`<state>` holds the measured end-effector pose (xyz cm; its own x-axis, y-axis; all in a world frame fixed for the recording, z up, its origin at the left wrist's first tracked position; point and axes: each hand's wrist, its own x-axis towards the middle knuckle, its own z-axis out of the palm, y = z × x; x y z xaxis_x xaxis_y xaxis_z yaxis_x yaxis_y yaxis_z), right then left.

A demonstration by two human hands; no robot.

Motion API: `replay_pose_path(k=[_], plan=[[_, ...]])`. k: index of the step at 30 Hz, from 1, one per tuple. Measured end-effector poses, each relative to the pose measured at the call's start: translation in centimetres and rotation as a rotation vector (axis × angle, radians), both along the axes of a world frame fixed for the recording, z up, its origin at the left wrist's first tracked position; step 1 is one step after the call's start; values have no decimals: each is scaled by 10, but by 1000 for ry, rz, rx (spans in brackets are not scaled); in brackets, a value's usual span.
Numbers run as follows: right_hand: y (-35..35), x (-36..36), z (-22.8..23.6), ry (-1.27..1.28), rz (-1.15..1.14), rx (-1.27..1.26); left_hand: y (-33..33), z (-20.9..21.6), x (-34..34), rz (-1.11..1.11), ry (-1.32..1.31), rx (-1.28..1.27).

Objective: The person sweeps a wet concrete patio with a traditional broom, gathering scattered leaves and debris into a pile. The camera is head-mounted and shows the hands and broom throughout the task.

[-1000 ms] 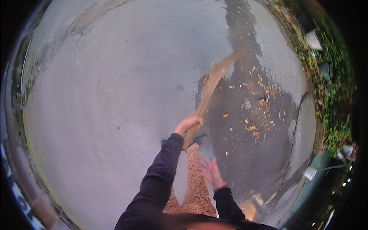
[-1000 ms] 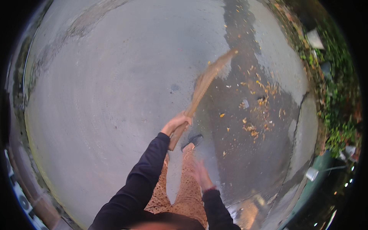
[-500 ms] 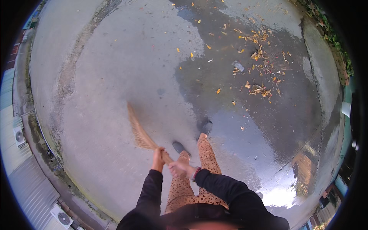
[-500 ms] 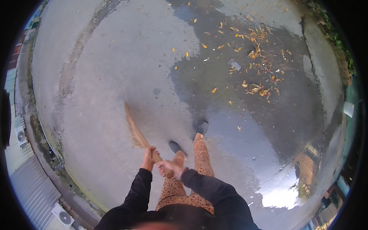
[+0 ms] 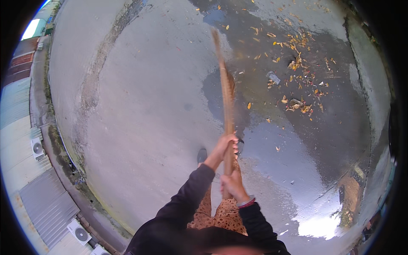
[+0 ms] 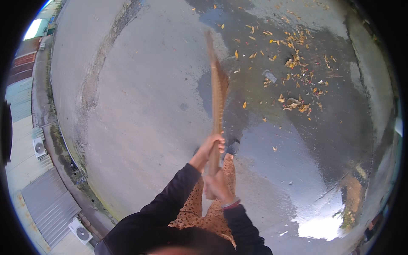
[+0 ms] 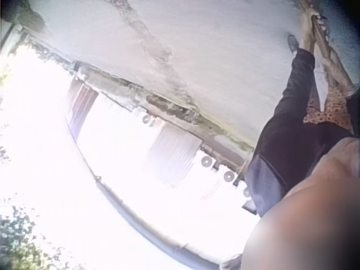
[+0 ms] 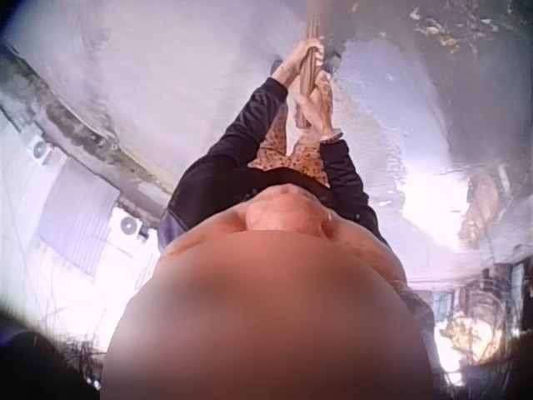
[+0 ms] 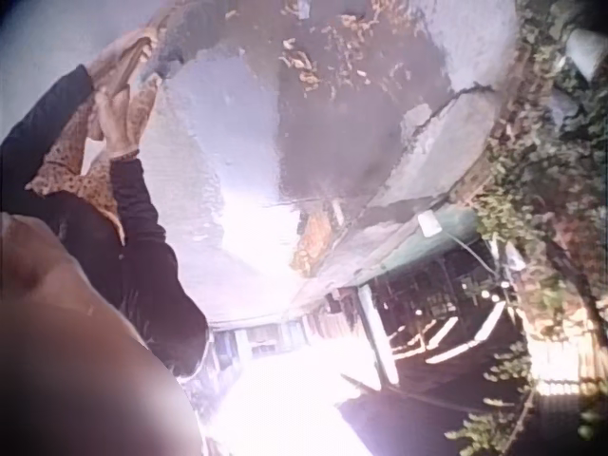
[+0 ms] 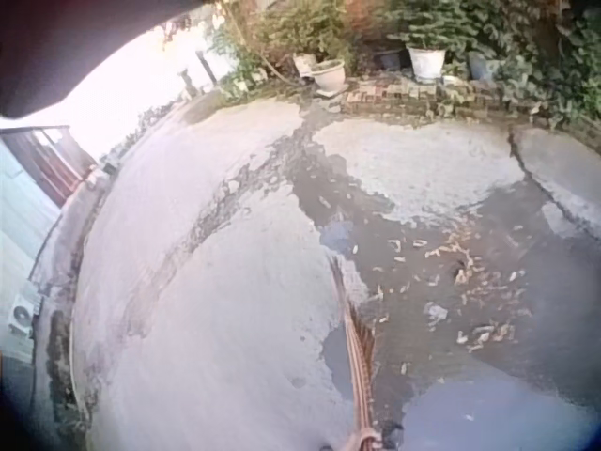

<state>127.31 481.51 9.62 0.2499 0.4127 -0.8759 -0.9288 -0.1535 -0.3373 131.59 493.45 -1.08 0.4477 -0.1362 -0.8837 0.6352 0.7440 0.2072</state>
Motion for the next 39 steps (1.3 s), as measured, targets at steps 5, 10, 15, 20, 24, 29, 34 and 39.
replay_pose_path(k=[5,10,15,20,24,29,34,39], plan=[[107,-44,-28,160,-100,357,151,10,-53,-68,228,427],[229,51,-104,471,-138,565,301,-69,-17,197,73,483],[187,156,-135,531,-500,500,270,-152,115,-71,18,172],[119,182,-95,229,-1001,311,104,-131,244,-655,-70,40],[168,203,-61,-66,-1130,-22,66,-59,300,-916,-142,28],[224,122,-2,209,-1496,105,86,16,222,-1332,-265,-69],[266,33,29,312,-1557,-212,101,17,62,-1559,123,-293],[249,43,-10,695,-1861,-300,112,-22,34,-1823,94,-438]])
